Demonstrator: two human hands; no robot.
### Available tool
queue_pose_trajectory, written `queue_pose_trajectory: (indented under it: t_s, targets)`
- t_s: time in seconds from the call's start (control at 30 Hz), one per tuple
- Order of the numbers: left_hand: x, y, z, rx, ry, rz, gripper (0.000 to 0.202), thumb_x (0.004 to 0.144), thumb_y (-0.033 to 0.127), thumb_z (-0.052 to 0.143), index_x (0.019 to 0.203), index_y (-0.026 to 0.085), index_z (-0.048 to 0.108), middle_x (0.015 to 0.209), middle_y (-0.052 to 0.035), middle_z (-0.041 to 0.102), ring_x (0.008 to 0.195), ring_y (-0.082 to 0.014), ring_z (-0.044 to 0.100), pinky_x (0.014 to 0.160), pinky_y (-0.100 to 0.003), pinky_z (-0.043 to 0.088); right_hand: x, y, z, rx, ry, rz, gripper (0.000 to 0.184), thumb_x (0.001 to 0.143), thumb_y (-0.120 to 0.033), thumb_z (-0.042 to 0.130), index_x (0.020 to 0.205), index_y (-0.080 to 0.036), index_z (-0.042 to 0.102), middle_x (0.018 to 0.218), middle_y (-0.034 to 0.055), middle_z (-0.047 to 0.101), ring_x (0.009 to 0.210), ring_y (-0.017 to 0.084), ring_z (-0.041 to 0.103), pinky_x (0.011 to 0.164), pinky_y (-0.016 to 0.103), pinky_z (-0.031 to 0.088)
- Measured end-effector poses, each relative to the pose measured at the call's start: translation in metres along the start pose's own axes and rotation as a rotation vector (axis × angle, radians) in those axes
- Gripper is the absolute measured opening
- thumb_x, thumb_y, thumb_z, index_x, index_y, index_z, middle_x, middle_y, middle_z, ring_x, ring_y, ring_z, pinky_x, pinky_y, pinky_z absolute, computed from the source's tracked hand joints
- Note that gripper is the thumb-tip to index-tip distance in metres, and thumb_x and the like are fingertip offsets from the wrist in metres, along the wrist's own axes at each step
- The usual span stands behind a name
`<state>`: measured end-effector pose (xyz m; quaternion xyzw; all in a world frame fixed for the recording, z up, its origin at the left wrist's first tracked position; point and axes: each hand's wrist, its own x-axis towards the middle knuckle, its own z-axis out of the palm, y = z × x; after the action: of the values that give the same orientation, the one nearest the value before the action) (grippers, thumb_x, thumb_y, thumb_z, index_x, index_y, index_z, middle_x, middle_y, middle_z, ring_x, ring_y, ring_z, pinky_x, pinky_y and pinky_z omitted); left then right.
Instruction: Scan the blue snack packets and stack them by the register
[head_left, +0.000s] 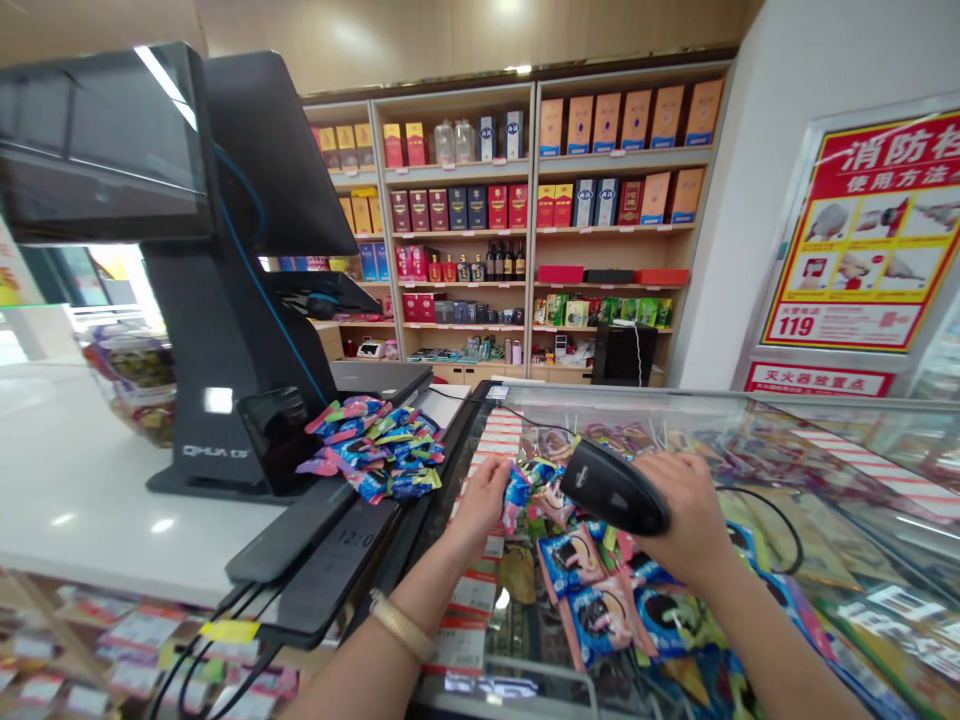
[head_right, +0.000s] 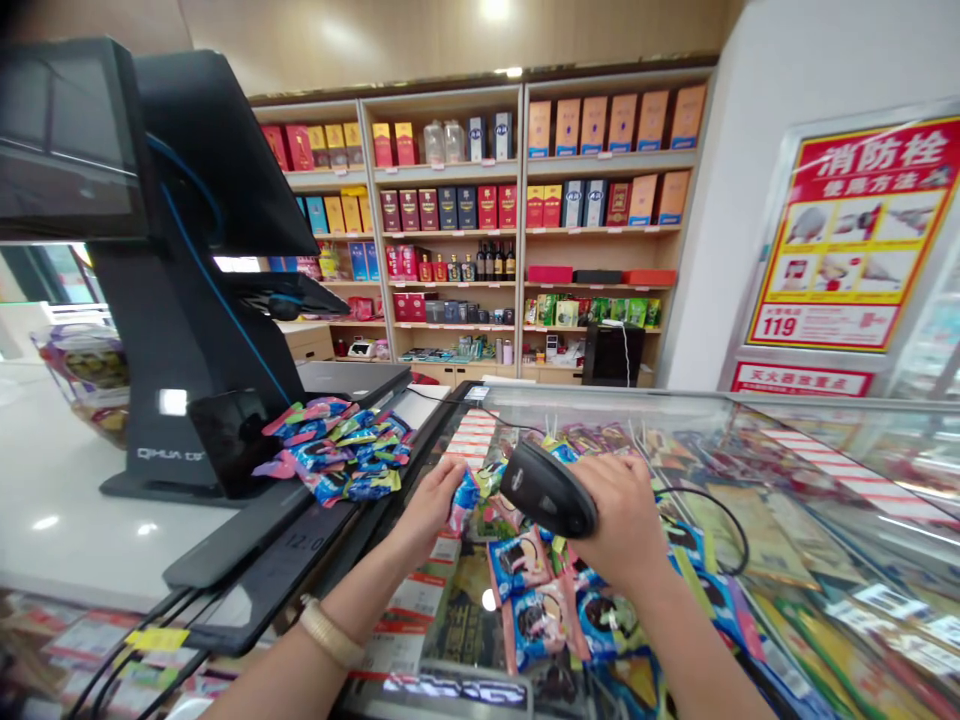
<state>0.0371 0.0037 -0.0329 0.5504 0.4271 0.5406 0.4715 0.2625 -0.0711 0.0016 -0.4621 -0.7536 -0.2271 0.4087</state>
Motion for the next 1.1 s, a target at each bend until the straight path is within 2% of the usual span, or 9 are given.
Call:
queue_pose_trajectory:
  t_s: [0.1,0.23,0.47,0.57,0.67,0.77,0.83,0.93,1.1]
  targets:
    - [-0.001,-0.015,0.010,0.170,-0.140,0.075,0.023,0.084,0.040,0.049,0.075,0.019,0.052,0.066,0.0033,0.049,0.063,-0.0124,0.047,0.060,-0.024,0.040,-0.004,0.016,0.004,-0.080,0.035,-0.028,0.018,0.074,-0.034,0.056,0.085,-0.020,0.059,0.079,0.0038,0.064,0.077,0.020,0.054,0.077,0.035,0.029]
    - [-0.007,-0.029,0.020,0.377,-0.156,0.194,0.008,0.083,0.025,0.050,0.086,0.019,0.052,0.083,-0.0020,0.053,0.078,-0.0158,0.051,0.073,-0.028,0.044,-0.005,0.025,0.006,-0.133,0.033,-0.095,0.022,0.074,-0.040,0.058,0.085,-0.021,0.058,0.079,0.0031,0.064,0.075,0.020,0.054,0.075,0.035,0.030]
    - [-0.017,-0.031,0.020,0.595,-0.190,0.333,0.033,0.082,0.029,0.055,0.114,0.019,0.054,0.108,-0.0093,0.050,0.106,-0.0220,0.051,0.096,-0.036,0.042,-0.006,0.015,0.006,-0.140,0.060,-0.092,0.016,0.076,-0.034,0.054,0.083,-0.020,0.058,0.080,0.0044,0.064,0.075,0.020,0.054,0.075,0.035,0.031]
    - [-0.013,-0.015,0.008,0.751,-0.111,0.383,0.036,0.085,0.033,0.053,0.118,0.021,0.055,0.112,-0.0098,0.050,0.108,-0.0231,0.051,0.096,-0.037,0.040,-0.008,0.022,0.009,-0.162,0.069,-0.133,0.019,0.075,-0.035,0.055,0.085,-0.020,0.058,0.082,0.0046,0.065,0.076,0.021,0.055,0.075,0.035,0.031]
    - [-0.007,0.006,-0.013,1.049,0.083,0.370,0.040,0.079,0.029,0.059,0.118,0.023,0.056,0.117,-0.0101,0.050,0.108,-0.0257,0.050,0.094,-0.040,0.038,-0.010,0.031,0.012,-0.185,0.052,-0.181,0.020,0.074,-0.036,0.057,0.086,-0.020,0.059,0.083,0.0040,0.066,0.076,0.021,0.056,0.074,0.035,0.031]
    - [-0.001,0.020,-0.037,1.291,0.269,0.231,0.048,0.075,0.025,0.063,0.122,0.023,0.054,0.120,-0.0126,0.052,0.112,-0.0292,0.049,0.095,-0.042,0.034,-0.012,0.034,0.013,-0.172,0.009,-0.167,0.021,0.074,-0.037,0.059,0.087,-0.021,0.059,0.081,0.0037,0.066,0.077,0.021,0.056,0.073,0.034,0.030]
    - [0.002,0.022,-0.051,1.388,0.303,0.118,0.048,0.073,0.026,0.064,0.120,0.020,0.055,0.119,-0.0165,0.054,0.113,-0.0326,0.049,0.098,-0.045,0.031,-0.013,0.033,0.013,-0.164,-0.014,-0.154,0.020,0.075,-0.037,0.059,0.086,-0.021,0.060,0.080,0.0036,0.065,0.076,0.021,0.056,0.072,0.034,0.030]
    - [0.005,0.017,-0.066,1.421,0.270,0.022,0.040,0.071,0.028,0.066,0.109,0.014,0.062,0.114,-0.0212,0.058,0.112,-0.0365,0.051,0.102,-0.051,0.024,-0.014,0.033,0.014,-0.166,-0.018,-0.142,0.020,0.075,-0.036,0.058,0.088,-0.021,0.061,0.083,0.0050,0.066,0.079,0.022,0.057,0.075,0.035,0.032]
    - [0.010,0.007,-0.076,1.177,0.315,0.040,0.010,0.073,0.015,0.058,0.078,0.015,0.067,0.105,-0.0201,0.063,0.111,-0.0372,0.052,0.101,-0.054,0.024,-0.016,0.034,0.016,-0.179,0.014,-0.190,0.021,0.075,-0.036,0.058,0.089,-0.021,0.061,0.085,0.0054,0.066,0.080,0.023,0.057,0.075,0.035,0.033]
